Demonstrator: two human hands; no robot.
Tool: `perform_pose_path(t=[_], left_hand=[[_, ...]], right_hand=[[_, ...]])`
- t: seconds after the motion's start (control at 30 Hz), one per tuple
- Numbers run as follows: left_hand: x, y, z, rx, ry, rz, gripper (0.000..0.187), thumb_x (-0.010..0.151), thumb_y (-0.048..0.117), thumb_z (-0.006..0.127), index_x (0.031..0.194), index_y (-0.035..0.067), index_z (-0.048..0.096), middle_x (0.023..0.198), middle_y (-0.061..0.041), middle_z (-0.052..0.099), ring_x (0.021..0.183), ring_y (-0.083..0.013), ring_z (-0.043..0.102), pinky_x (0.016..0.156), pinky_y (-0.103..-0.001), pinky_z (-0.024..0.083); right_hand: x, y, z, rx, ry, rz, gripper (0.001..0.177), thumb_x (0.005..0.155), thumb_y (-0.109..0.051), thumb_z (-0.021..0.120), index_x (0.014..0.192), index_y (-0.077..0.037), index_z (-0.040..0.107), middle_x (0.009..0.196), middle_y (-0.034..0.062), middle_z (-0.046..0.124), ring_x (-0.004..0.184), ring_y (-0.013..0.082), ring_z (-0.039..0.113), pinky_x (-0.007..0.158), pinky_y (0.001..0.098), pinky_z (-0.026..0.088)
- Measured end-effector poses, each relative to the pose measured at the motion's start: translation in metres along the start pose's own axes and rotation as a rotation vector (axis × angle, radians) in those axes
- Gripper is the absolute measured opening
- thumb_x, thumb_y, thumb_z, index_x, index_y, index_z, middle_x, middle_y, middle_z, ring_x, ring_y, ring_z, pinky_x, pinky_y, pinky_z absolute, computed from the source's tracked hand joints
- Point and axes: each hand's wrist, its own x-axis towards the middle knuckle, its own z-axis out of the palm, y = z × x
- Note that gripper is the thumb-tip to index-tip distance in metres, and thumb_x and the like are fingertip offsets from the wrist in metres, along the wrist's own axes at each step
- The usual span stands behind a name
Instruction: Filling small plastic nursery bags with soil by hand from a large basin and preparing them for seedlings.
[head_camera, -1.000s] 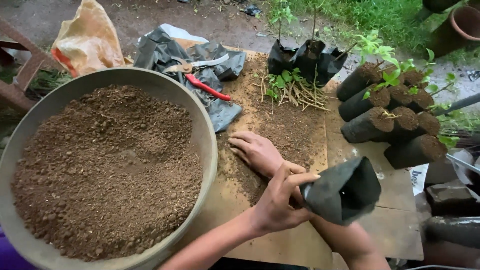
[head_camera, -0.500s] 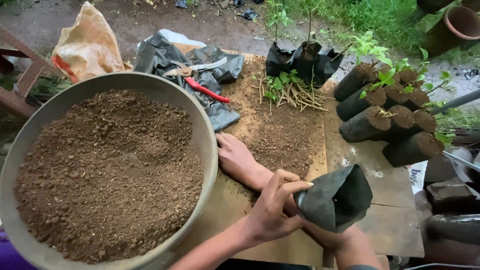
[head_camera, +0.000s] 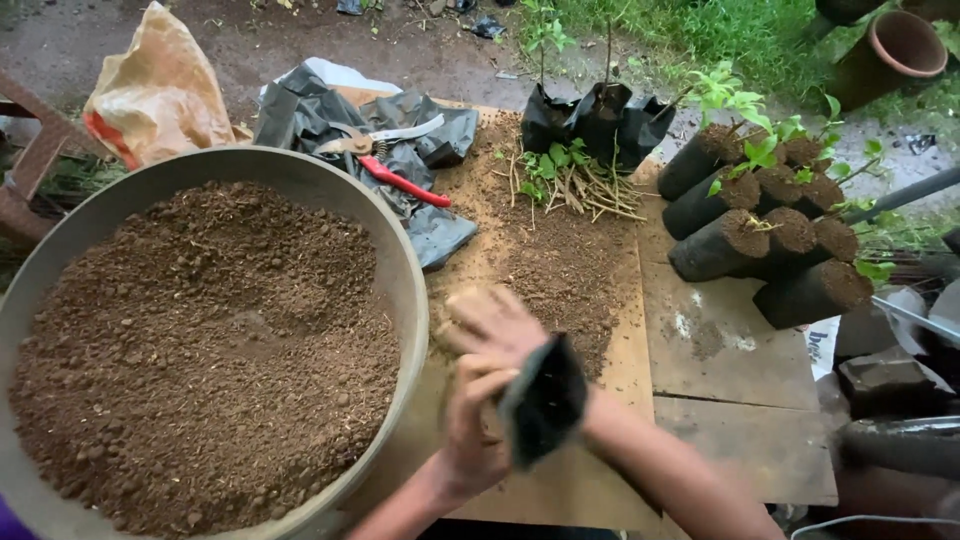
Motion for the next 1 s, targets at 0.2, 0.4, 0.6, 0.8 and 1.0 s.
perform_pose_path(t=[0.2, 0.4, 0.6, 0.8, 1.0], left_hand=[[-0.050, -0.039, -0.008, 0.036, 0.132, -0.004, 0.055, 0.075, 0.035, 0.080, 0.113, 0.002, 0.057, 0.108, -0.016, 0.060, 0.101, -0.0246, 0.063, 0.088, -0.036, 0.057], [-0.079, -0.033, -0.027, 0.053, 0.090, -0.057, 0.009, 0.083, 0.003, 0.063, 0.077, 0.002, 0.057, 0.084, -0.010, 0.063, 0.076, -0.0167, 0.058, 0.067, -0.027, 0.051], [-0.077, 0.012, -0.044, 0.039, 0.044, -0.191, 0.008, 0.085, 0.004, 0.063, 0.078, 0.004, 0.058, 0.083, -0.009, 0.063, 0.074, -0.0165, 0.058, 0.066, -0.027, 0.051], [-0.199, -0.004, -0.055, 0.019, -0.012, -0.322, 0.008, 0.086, 0.006, 0.062, 0.080, 0.005, 0.059, 0.082, -0.008, 0.062, 0.072, -0.0164, 0.058, 0.064, -0.027, 0.050], [-0.272, -0.034, -0.055, 0.007, -0.062, -0.448, 0.007, 0.088, 0.007, 0.062, 0.081, 0.007, 0.060, 0.081, -0.007, 0.062, 0.071, -0.0162, 0.057, 0.062, -0.026, 0.050]], right_hand=[[-0.018, 0.022, 0.073, -0.204, 0.001, 0.032, 0.040, 0.086, -0.011, 0.078, 0.124, -0.015, 0.067, 0.138, 0.0074, 0.058, 0.132, 0.0215, 0.048, 0.117, 0.0458, 0.035], [-0.063, 0.042, 0.029, -0.332, -0.055, 0.440, 0.026, 0.097, -0.029, 0.058, 0.116, -0.015, 0.070, 0.126, 0.0044, 0.068, 0.125, 0.0228, 0.059, 0.117, 0.0470, 0.028], [-0.071, -0.016, 0.008, -0.185, -0.074, 0.077, 0.083, 0.087, -0.079, 0.036, 0.154, -0.031, 0.023, 0.162, 0.0101, 0.022, 0.152, 0.0277, 0.010, 0.123, 0.0545, 0.006], [-0.074, 0.010, 0.038, -0.156, -0.023, 0.205, 0.029, 0.093, -0.031, 0.063, 0.119, -0.018, 0.067, 0.134, 0.0072, 0.059, 0.134, 0.0282, 0.048, 0.117, 0.0588, 0.024], [-0.086, 0.011, 0.021, -0.106, -0.015, 0.220, 0.041, 0.097, -0.056, 0.049, 0.120, -0.026, 0.065, 0.139, 0.0021, 0.055, 0.140, 0.0256, 0.038, 0.119, 0.0567, 0.018]])
